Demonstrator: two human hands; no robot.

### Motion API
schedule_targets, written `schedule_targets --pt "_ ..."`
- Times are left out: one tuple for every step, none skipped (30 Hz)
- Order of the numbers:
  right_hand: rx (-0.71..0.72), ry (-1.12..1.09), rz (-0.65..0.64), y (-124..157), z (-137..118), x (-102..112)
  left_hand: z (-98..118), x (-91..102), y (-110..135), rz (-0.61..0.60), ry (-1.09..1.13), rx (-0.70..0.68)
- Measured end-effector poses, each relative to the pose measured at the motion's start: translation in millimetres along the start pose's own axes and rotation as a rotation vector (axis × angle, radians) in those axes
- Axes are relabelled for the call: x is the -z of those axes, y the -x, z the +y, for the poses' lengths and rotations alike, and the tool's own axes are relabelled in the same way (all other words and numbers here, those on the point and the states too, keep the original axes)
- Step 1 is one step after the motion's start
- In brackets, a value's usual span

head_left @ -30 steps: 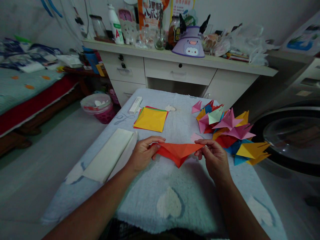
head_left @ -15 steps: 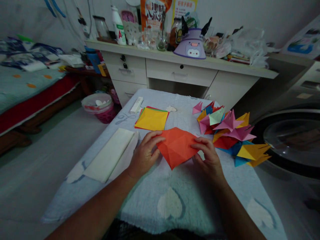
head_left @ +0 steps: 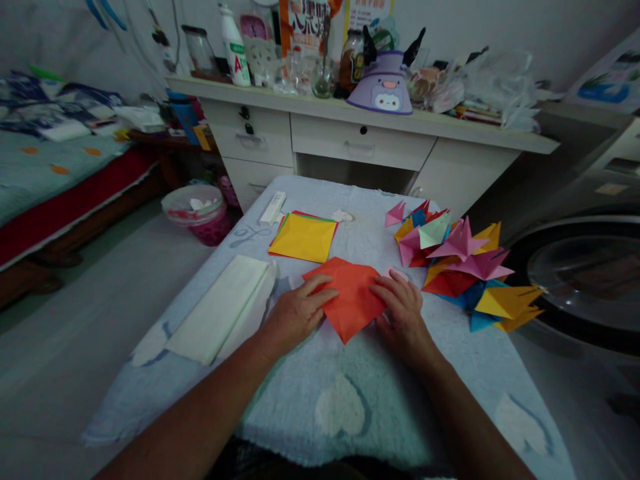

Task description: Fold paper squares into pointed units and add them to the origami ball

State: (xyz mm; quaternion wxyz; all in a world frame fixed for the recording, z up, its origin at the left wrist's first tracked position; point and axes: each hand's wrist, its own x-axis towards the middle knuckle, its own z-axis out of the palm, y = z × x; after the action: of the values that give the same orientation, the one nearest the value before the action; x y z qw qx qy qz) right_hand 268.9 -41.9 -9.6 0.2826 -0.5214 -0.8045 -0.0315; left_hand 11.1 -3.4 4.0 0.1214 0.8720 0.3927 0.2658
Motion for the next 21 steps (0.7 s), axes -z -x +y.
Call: schedule_targets --pt "0.0 0.018 -0.028 0.1 -1.3 1.2 0.1 1.4 0.4 -0.005 0.005 -0.014" --pt "0.005 0.035 -0.049 0.3 -2.6 2.2 0.2 2.9 0.8 -0.005 0.014 -0.032" --pt "0.012 0.049 -0.061 0.4 -3.9 3.0 0.4 4.4 1.1 0.0 0.026 -0.052" --pt "0.023 0.059 -0.068 0.5 -5.1 3.6 0.6 5.6 1.3 0.006 0.041 -0.075" --pt "0.033 0.069 -0.076 0.5 -6.4 4.2 0.8 6.6 1.5 0.009 0.057 -0.098" --pt "0.039 0.079 -0.085 0.4 -7.8 4.8 0.9 7.2 1.6 0.011 0.074 -0.117" --pt "0.04 0.088 -0.097 0.2 -9.3 5.3 0.9 7.4 1.7 0.014 0.091 -0.134" --pt "0.036 0.096 -0.109 -0.2 -10.9 5.9 0.8 7.4 1.7 0.018 0.107 -0.151" --pt "0.032 0.103 -0.123 -0.6 -12.6 6.4 0.7 7.1 1.8 0.022 0.125 -0.163" --pt "0.027 0.107 -0.136 -1.0 -14.3 6.8 0.5 6.8 1.9 0.029 0.144 -0.173" --pt "0.024 0.11 -0.148 -1.4 -15.7 6.9 0.3 6.6 2.0 0.037 0.164 -0.179" --pt "0.023 0.111 -0.16 -1.7 -16.8 6.8 0.1 6.5 2.3 0.043 0.182 -0.181" --pt "0.023 0.11 -0.173 -1.7 -17.5 6.3 0.0 6.6 2.6 0.041 0.195 -0.177" --pt "0.024 0.107 -0.185 -1.4 -17.7 5.5 -0.1 6.9 3.0 0.033 0.201 -0.171" --pt "0.027 0.101 -0.196 -0.9 -17.3 4.4 -0.2 7.3 3.5 0.021 0.199 -0.166" --pt "0.033 0.092 -0.212 -0.2 -16.6 3.1 -0.4 7.8 4.0 0.003 0.189 -0.163" --pt "0.042 0.081 -0.232 0.7 -15.5 1.7 -0.7 8.2 4.6 -0.018 0.172 -0.158" --pt "0.047 0.069 -0.255 1.7 -14.3 0.4 -1.2 8.6 5.2 -0.035 0.148 -0.152" --pt "0.048 0.058 -0.281 2.7 -12.9 -0.7 -1.9 9.0 5.8 -0.044 0.119 -0.141" --pt "0.044 0.049 -0.31 3.5 -11.7 -1.7 -2.9 9.5 6.3 -0.044 0.082 -0.126" --pt "0.036 0.042 -0.338 4.1 -10.7 -2.3 -4.0 9.9 6.8 -0.037 0.036 -0.11"
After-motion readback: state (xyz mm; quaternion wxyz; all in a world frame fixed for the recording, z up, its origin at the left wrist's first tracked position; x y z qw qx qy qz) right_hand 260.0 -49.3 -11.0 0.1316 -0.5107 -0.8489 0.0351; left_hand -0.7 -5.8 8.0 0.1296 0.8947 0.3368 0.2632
